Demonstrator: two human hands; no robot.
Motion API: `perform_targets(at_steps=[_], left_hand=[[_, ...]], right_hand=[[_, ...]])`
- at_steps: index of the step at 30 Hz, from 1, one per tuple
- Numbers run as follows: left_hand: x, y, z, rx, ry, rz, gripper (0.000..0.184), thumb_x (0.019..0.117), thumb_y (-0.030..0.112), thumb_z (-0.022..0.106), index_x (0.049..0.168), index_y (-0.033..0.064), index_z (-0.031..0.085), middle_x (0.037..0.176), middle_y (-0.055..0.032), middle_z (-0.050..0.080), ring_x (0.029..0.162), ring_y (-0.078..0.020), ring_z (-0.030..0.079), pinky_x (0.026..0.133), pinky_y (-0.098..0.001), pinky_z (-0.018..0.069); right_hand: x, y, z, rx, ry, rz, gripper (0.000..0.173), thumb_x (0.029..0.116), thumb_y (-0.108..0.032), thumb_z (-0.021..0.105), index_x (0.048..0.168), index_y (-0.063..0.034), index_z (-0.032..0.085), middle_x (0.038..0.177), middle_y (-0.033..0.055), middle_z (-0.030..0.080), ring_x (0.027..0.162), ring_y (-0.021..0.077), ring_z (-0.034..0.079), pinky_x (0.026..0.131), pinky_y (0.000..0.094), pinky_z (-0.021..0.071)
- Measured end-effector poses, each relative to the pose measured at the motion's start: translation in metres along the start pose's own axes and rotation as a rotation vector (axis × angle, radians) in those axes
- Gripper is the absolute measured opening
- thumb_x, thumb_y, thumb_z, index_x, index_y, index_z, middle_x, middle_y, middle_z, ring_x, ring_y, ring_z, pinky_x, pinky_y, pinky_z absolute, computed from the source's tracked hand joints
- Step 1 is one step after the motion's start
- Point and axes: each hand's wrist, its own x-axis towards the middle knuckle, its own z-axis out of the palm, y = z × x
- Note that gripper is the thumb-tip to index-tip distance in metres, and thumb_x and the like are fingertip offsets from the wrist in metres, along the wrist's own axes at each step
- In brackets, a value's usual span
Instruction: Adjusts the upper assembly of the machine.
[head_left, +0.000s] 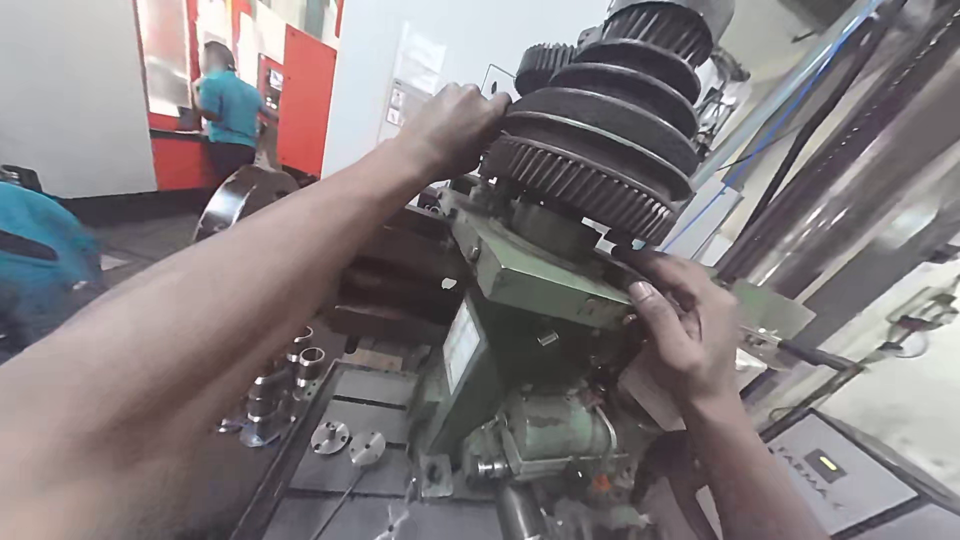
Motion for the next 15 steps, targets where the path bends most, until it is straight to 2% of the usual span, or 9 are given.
perform_targets(at_steps=[1,2,3,6,8,12,15], left_hand=[[0.024,-0.017,0.046,-0.103,0.425,0.109,0.025,0.0972,0.008,0.059,0.117,-0.0072,0.061,0.1,-0.0273,0.069,0.096,-0.0446,0.07,0.082,-0.0561,0.0537],[0.047,-0.028,0.065,-0.214,0.565,0.174,0.023,0.0909,0.005,0.066,0.11,-0.0067,0.061,0.088,-0.0277,0.068,0.083,-0.0476,0.069,0.072,-0.0602,0.0531],[0.06,-0.033,0.07,-0.288,0.577,0.178,0.025,0.089,0.003,0.068,0.111,-0.0053,0.061,0.086,-0.0275,0.067,0.082,-0.049,0.069,0.071,-0.0622,0.0525],[0.065,-0.03,0.07,-0.361,0.489,0.08,0.032,0.0913,0.006,0.069,0.121,-0.0015,0.06,0.093,-0.0274,0.067,0.091,-0.0495,0.069,0.078,-0.0625,0.0536],[0.063,-0.027,0.068,-0.349,0.455,0.054,0.031,0.0938,0.01,0.067,0.121,-0.0004,0.058,0.094,-0.0265,0.067,0.089,-0.0474,0.069,0.077,-0.0608,0.054],[0.054,-0.025,0.06,-0.317,0.417,0.055,0.027,0.094,0.008,0.065,0.118,-0.0029,0.059,0.093,-0.0261,0.066,0.091,-0.0466,0.068,0.078,-0.06,0.0535],[0.054,-0.028,0.066,-0.328,0.485,0.095,0.025,0.0935,0.008,0.065,0.115,-0.0038,0.059,0.087,-0.0251,0.066,0.085,-0.0462,0.068,0.075,-0.0595,0.0531]], right_hand=[[-0.001,0.001,0.001,0.01,0.004,0.009,0.056,0.1008,-0.052,0.043,0.122,-0.0104,0.074,0.123,0.0094,0.07,0.116,0.0205,0.064,0.096,0.0469,0.051],[0.0,0.001,0.002,0.023,0.015,0.017,0.054,0.1003,-0.051,0.045,0.12,-0.0099,0.074,0.121,0.0088,0.071,0.113,0.0189,0.065,0.094,0.0457,0.0513],[0.001,0.001,0.003,0.029,0.029,0.024,0.052,0.0999,-0.049,0.045,0.119,-0.0101,0.075,0.12,0.0076,0.072,0.111,0.0167,0.065,0.093,0.0437,0.0526],[0.002,-0.001,0.005,0.038,0.052,0.05,0.047,0.0992,-0.044,0.047,0.117,-0.0108,0.076,0.118,0.0061,0.073,0.111,0.0148,0.066,0.094,0.0425,0.0535],[0.002,-0.002,0.005,0.043,0.044,0.065,0.045,0.0989,-0.041,0.048,0.117,-0.0104,0.075,0.116,0.0061,0.073,0.108,0.0143,0.067,0.091,0.041,0.0544],[0.002,-0.001,0.001,0.1,0.013,0.104,0.045,0.0976,-0.042,0.048,0.118,-0.0116,0.074,0.112,0.0037,0.072,0.097,0.0103,0.068,0.08,0.0366,0.057],[0.002,0.004,0.003,0.095,0.021,0.056,0.05,0.0984,-0.047,0.047,0.119,-0.0098,0.074,0.119,0.0071,0.072,0.109,0.0143,0.067,0.091,0.0411,0.0552]])
